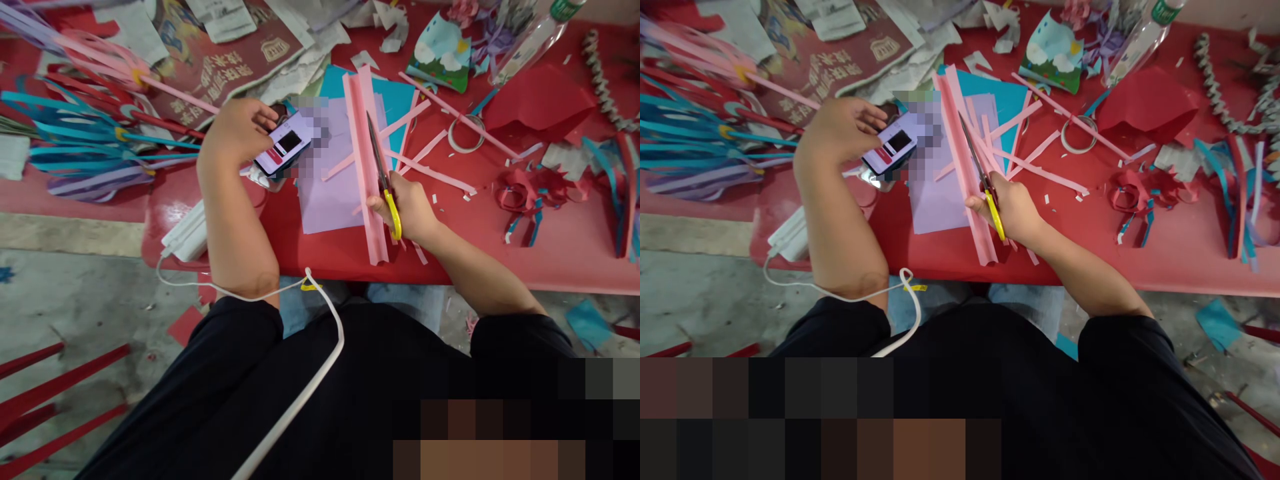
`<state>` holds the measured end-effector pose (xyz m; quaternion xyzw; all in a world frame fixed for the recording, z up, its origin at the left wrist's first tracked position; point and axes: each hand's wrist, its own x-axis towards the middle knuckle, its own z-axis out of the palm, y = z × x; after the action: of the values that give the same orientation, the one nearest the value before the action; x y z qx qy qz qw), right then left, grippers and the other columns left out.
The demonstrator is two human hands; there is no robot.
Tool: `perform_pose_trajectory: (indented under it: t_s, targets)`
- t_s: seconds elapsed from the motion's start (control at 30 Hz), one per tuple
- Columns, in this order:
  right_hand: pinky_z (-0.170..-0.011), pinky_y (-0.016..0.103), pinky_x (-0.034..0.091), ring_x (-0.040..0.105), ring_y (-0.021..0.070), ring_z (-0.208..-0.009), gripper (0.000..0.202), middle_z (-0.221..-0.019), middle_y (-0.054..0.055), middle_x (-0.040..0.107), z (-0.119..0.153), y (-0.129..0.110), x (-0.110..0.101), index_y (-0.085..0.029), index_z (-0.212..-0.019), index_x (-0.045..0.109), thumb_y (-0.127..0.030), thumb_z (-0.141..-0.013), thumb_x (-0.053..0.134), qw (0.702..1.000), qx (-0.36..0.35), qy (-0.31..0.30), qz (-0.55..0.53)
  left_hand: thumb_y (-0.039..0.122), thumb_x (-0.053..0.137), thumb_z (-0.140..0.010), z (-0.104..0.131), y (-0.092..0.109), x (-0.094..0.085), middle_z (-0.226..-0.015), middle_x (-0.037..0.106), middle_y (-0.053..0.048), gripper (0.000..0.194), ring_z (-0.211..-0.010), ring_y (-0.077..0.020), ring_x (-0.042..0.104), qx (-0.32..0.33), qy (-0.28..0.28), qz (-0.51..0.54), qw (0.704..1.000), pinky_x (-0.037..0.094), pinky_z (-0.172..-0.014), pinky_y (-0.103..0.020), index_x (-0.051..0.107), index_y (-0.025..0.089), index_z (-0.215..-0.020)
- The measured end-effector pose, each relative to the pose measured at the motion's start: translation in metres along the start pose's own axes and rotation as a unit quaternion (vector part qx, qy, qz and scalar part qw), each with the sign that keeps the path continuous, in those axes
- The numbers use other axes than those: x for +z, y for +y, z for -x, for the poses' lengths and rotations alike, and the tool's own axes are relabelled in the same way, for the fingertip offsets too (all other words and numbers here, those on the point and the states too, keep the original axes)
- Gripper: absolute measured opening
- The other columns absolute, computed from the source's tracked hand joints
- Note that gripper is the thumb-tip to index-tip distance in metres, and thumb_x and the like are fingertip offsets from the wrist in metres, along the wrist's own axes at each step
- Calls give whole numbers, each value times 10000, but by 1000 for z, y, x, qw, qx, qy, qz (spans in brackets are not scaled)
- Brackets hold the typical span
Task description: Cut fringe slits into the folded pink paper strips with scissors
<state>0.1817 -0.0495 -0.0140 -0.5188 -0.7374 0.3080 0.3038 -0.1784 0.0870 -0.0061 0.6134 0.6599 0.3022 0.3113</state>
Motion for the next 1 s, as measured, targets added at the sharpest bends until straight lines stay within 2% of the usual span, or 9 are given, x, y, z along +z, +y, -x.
perform_pose_trajectory:
  t_s: [0.1,0.27,0.53,0.6,0.7,0.77,0.83,0.9,1.0]
  targets:
    - [-618,358,417,561,207,-609,856,-658,-9,542,-1,-1,0,-270,-942,549,-1120,-877,476,1000,-5,2,2,306,949,-571,-2,-3,0,-928,793,22,439,-892,-230,626,-2,-22,3,1000,579,-922,-524,766,317,-970]
    - [-610,357,409,521,192,-585,855,-647,-19,527,0,-5,-1,-275,-939,540,-1124,-874,468,1000,-3,-1,1,123,788,-554,0,2,4,-940,813,7,477,-863,-233,618,-11,7,22,1000,559,-1000,-540,785,240,-1016]
    - [-633,366,438,560,209,-607,864,-662,-8,547,1,-3,0,-267,-955,564,-1122,-877,469,1000,-2,-2,3,118,777,-606,3,4,3,-914,795,-8,394,-849,-235,631,22,12,-12,1000,569,-939,-471,787,235,-981]
    - [-640,369,452,585,218,-621,867,-664,-5,549,1,-3,0,-267,-957,560,-1125,-871,471,1000,-2,-4,-5,114,795,-658,-1,5,6,-890,756,14,333,-838,-213,596,45,42,-9,998,550,-948,-454,764,239,-965]
    - [-655,372,476,635,234,-657,878,-672,-3,552,1,-2,-1,-268,-962,555,-1136,-851,481,1000,-6,-3,-22,141,877,-759,-9,15,22,-889,710,32,246,-824,-180,542,98,120,49,987,507,-937,-428,714,242,-913]
    - [-660,376,491,654,241,-683,906,-683,-4,557,1,-2,-2,-267,-975,550,-1156,-806,508,999,-7,-6,-34,215,903,-820,-10,29,40,-841,694,19,206,-763,-170,556,153,148,138,967,457,-803,-400,704,233,-867]
    - [-652,375,494,631,227,-684,931,-686,-9,560,0,-2,-3,-271,-978,529,-1172,-746,552,999,-2,-16,-45,425,906,-798,-4,45,60,-685,621,25,315,-592,-149,489,192,185,265,927,351,-633,-376,652,246,-749]
    - [-633,370,483,567,195,-656,935,-672,-24,545,0,-1,-4,-283,-957,488,-1178,-705,586,998,4,-31,-53,578,869,-824,10,62,79,-668,654,7,363,-548,-154,497,196,113,368,902,334,-592,-371,716,252,-785]
    - [-620,370,459,493,172,-634,934,-647,-48,498,-1,0,-4,-297,-925,440,-1189,-684,576,998,1,-42,-53,781,902,-851,33,78,100,-858,753,-38,444,-659,-207,638,148,-116,389,902,464,-614,-431,783,358,-915]
